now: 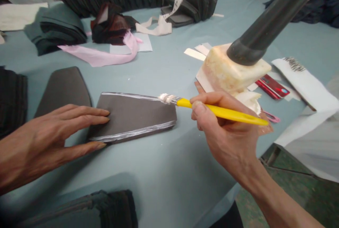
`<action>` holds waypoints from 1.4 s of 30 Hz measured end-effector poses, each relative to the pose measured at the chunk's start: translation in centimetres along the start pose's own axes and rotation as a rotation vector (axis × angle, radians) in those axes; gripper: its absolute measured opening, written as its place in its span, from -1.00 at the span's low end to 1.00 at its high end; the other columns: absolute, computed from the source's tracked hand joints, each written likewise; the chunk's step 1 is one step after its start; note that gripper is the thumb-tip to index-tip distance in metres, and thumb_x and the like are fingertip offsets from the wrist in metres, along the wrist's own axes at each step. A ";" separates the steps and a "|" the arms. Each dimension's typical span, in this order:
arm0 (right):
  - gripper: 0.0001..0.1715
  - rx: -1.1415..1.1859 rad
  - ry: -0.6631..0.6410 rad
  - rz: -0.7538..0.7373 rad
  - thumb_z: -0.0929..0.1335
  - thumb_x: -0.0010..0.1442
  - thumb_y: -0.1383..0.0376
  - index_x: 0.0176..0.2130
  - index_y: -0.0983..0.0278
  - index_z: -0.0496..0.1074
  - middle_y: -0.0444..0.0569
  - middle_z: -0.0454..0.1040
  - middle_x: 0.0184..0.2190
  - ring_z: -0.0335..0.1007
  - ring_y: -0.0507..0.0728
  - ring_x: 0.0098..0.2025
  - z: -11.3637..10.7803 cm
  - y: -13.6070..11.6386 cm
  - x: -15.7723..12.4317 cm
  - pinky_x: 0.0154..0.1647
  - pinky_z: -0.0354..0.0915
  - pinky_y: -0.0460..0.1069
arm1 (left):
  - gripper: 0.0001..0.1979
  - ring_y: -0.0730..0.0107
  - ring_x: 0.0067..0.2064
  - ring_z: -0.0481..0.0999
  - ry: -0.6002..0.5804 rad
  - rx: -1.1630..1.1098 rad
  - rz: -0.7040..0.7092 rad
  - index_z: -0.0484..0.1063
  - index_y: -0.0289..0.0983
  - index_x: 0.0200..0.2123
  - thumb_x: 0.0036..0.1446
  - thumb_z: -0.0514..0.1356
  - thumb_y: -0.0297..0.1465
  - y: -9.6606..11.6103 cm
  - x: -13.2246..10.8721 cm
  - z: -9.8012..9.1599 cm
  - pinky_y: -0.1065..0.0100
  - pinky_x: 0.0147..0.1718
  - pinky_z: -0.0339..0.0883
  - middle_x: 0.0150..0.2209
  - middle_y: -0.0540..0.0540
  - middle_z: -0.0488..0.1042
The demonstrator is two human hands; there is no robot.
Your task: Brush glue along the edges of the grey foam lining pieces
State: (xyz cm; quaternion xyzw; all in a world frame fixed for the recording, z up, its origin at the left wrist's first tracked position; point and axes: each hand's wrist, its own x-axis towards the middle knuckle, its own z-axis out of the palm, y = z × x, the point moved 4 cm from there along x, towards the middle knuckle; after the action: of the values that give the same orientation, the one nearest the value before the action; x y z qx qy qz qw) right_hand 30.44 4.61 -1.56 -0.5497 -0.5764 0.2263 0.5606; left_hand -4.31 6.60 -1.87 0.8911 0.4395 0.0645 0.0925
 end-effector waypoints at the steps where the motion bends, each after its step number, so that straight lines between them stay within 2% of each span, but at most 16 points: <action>1: -0.90 0.007 0.001 -0.011 0.48 0.26 0.30 -0.33 0.21 0.63 -0.20 0.50 -0.56 0.38 -0.03 -0.58 -0.2 0.0 -0.3 -0.59 0.29 -0.12 | -0.43 0.05 0.15 0.67 -0.008 -0.012 -0.012 0.61 0.00 0.14 0.38 0.09 0.21 -0.1 0.1 0.0 0.10 0.20 0.60 0.20 -0.02 0.66; 5: -0.91 0.041 0.005 -0.040 0.47 0.29 0.33 -0.31 0.20 0.61 -0.22 0.55 -0.52 0.38 -0.05 -0.59 -1.0 -0.2 -1.5 -0.57 0.35 -0.13 | -0.39 0.14 0.18 0.65 -0.044 -0.048 -0.032 0.60 0.00 0.15 0.39 0.08 0.25 0.0 0.3 -0.3 0.18 0.31 0.52 0.24 0.02 0.64; 8: -0.93 0.029 0.000 -0.070 0.48 0.29 0.34 -0.26 0.19 0.63 -0.20 0.58 -0.50 0.42 -0.04 -0.56 -1.4 -0.3 -2.3 -0.53 0.39 -0.12 | -0.35 0.10 0.19 0.65 -0.042 -0.036 -0.012 0.61 -0.03 0.16 0.39 0.06 0.26 0.3 0.3 -0.6 0.13 0.31 0.53 0.23 -0.03 0.64; 12: -0.89 0.018 0.002 -0.083 0.48 0.26 0.39 -0.25 0.18 0.65 -0.15 0.59 -0.48 0.43 0.01 -0.56 -1.9 -0.2 -3.3 -0.57 0.38 -0.07 | -0.34 0.07 0.21 0.65 -0.051 -0.043 -0.011 0.60 -0.04 0.19 0.40 0.04 0.26 0.7 0.1 -0.9 0.08 0.32 0.53 0.24 -0.05 0.63; 21: -0.88 0.074 0.016 -0.053 0.49 0.28 0.36 -0.23 0.14 0.68 -0.11 0.58 -0.47 0.44 0.05 -0.53 -2.4 -0.3 -4.8 -0.57 0.36 -0.03 | -0.50 0.12 0.13 0.69 -0.010 -0.128 -0.045 0.65 0.03 0.12 0.38 0.15 0.15 0.7 0.5 -1.0 0.07 0.36 0.51 0.18 -0.01 0.67; 27: -0.90 0.010 0.032 -0.127 0.49 0.30 0.32 -0.19 0.12 0.67 -0.13 0.59 -0.47 0.43 0.06 -0.58 -2.3 -1.5 -5.5 -0.60 0.34 0.01 | -0.46 0.00 0.11 0.69 -0.022 0.134 0.061 0.61 -0.12 0.17 0.46 -0.02 -0.01 1.7 0.1 -0.2 -0.02 0.19 0.63 0.22 -0.13 0.65; 30: -0.88 -0.004 0.033 -0.122 0.47 0.32 0.34 -0.22 0.10 0.65 -0.16 0.60 -0.46 0.45 0.06 -0.56 -2.0 -1.9 -5.7 -0.56 0.36 0.03 | -0.48 0.02 0.06 0.69 0.017 0.229 0.100 0.53 -0.11 0.27 0.48 -0.07 -0.14 1.5 -0.4 0.6 0.05 0.10 0.62 0.21 -0.13 0.66; 33: -0.87 -0.006 0.031 -0.160 0.48 0.31 0.36 -0.21 0.11 0.64 -0.17 0.64 -0.41 0.48 0.06 -0.52 -1.7 -2.0 -5.8 -0.50 0.41 0.04 | -0.54 0.07 0.09 0.65 0.036 0.230 0.084 0.46 -0.09 0.30 0.52 -0.06 -0.20 1.2 -0.7 0.9 0.09 0.13 0.55 0.19 -0.10 0.65; 38: -0.83 0.022 0.041 -0.189 0.48 0.28 0.38 -0.21 0.08 0.63 -0.15 0.65 -0.38 0.49 0.09 -0.50 -1.3 -1.7 -5.1 -0.50 0.43 0.06 | -0.67 0.20 0.10 0.60 0.039 0.120 0.028 0.40 -0.20 0.18 0.56 -0.06 -0.29 1.2 -0.4 0.2 0.17 0.12 0.47 0.09 -0.16 0.62; 42: -0.75 0.083 0.083 -0.245 0.45 0.25 0.43 -0.18 0.06 0.63 -0.14 0.63 -0.39 0.48 0.10 -0.52 -1.1 -2.0 -4.7 -0.56 0.41 0.03 | -0.83 0.20 0.15 0.56 0.106 0.082 0.016 0.38 -0.19 -0.02 0.52 0.01 -0.32 0.8 -0.1 -0.7 0.19 0.14 0.42 0.12 -0.16 0.57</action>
State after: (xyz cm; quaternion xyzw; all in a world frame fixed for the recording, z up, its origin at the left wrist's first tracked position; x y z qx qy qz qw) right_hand 29.61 -0.54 -1.35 -0.4604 -0.6057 0.1569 0.6297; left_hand -3.83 6.13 -1.04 0.8930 0.4390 0.0942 0.0318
